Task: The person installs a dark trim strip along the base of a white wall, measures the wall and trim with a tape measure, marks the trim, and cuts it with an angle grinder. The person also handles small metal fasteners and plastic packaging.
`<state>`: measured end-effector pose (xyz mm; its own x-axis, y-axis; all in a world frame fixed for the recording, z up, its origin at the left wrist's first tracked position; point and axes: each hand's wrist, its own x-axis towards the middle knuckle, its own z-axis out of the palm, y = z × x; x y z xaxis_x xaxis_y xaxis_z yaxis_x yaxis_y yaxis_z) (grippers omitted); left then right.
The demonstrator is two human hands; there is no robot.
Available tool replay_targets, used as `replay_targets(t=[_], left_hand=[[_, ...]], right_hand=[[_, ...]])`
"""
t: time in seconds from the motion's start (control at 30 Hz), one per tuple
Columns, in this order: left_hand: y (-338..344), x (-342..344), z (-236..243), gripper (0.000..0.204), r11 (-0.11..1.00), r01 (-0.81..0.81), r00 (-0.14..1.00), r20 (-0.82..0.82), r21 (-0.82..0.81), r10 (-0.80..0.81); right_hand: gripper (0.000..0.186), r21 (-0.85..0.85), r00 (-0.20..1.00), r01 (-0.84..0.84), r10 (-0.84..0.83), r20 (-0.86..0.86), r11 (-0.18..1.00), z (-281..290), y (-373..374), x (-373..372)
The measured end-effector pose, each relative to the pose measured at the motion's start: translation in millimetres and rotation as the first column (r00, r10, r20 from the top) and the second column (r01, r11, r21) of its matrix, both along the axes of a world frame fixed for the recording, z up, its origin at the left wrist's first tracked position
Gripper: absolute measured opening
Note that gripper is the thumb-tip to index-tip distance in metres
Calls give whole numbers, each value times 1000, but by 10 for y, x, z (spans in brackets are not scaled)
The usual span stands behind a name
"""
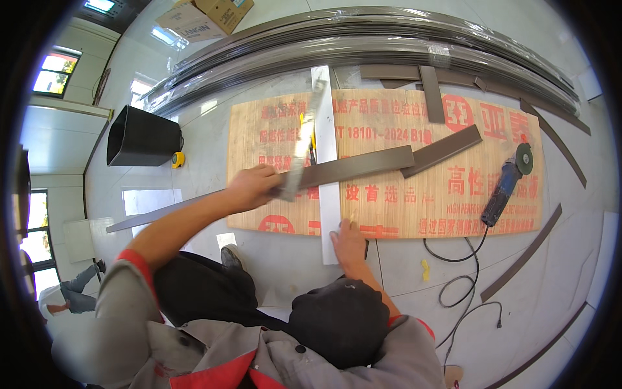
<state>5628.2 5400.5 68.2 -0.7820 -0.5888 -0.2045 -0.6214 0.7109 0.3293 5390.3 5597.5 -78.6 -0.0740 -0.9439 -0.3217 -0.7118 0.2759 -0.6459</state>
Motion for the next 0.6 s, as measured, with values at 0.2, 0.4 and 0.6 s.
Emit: replay_targets(t=[0.2,0.4,0.6], left_hand=[[238,-713,-797,27,985,-168,984,-60,38,170],[445,-1089,-1201,34,967,-253,962,-109,-2,252],[320,-1136,-1208,34,947,-319,937,-160,-27,311]], right_hand=[[31,-317,979,199,-201,26,927,88,-217,-426],[33,-361,967,240,-256,3,901,259,-453,-1029],[35,-584,909,228,-386,-159,779,218,-1258,-1330]])
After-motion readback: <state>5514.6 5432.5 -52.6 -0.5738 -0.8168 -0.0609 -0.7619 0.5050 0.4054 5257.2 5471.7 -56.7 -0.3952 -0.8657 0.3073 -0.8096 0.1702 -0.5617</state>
